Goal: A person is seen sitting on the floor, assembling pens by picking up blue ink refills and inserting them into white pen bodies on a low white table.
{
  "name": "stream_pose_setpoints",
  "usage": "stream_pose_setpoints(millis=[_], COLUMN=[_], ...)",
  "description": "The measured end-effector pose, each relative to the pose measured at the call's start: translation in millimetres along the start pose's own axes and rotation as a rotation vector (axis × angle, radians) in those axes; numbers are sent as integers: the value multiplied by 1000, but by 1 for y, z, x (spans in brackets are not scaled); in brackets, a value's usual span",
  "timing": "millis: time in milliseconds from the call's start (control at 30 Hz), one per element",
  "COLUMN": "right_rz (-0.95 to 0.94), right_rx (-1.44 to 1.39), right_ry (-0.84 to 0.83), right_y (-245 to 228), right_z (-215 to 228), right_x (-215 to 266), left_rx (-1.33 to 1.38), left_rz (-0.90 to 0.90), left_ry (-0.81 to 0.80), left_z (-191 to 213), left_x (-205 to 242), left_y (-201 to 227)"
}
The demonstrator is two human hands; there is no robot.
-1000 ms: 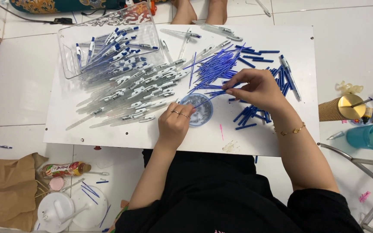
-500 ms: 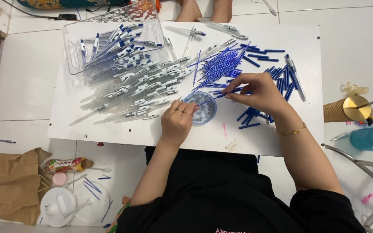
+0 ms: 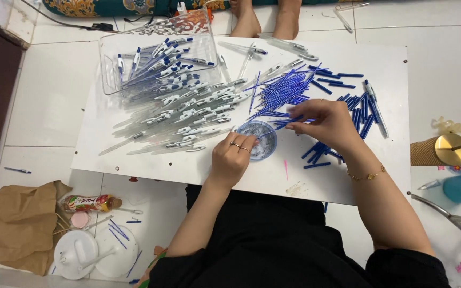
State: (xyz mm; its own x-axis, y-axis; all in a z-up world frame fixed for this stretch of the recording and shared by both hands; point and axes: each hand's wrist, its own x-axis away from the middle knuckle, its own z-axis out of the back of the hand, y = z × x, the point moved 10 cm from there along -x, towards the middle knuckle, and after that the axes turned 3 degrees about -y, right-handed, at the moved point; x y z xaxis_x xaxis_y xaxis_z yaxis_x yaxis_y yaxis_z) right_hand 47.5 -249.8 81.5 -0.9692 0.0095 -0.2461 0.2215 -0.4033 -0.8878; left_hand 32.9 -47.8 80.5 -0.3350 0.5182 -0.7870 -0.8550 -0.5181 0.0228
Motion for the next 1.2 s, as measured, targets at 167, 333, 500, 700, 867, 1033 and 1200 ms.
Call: stream_pose_setpoints(millis=[167, 333, 500, 700, 867, 1033, 1200], right_rz=[88, 151, 126, 126, 120, 151, 175], right_rx=[11, 11, 9, -4, -31, -53, -66], right_ry=[-121, -244, -241, -220, -197, -139, -54], right_y=[-14, -16, -12, -9, -6, -10, -9], right_z=[-20, -39, -39, -44, -42, -28, -10], right_x=[1, 4, 3, 1, 2, -1, 1], left_rx=[48, 80, 105, 106, 166, 181, 8], left_rz=[-9, -13, 1, 27, 56, 71, 136], left_ry=[-8, -31, -27, 7, 26, 170, 253], left_z=[3, 6, 6, 6, 12, 11, 58], left_x=[-1, -5, -5, 1, -2, 21, 39], left_y=[2, 3, 1, -4, -5, -23, -71])
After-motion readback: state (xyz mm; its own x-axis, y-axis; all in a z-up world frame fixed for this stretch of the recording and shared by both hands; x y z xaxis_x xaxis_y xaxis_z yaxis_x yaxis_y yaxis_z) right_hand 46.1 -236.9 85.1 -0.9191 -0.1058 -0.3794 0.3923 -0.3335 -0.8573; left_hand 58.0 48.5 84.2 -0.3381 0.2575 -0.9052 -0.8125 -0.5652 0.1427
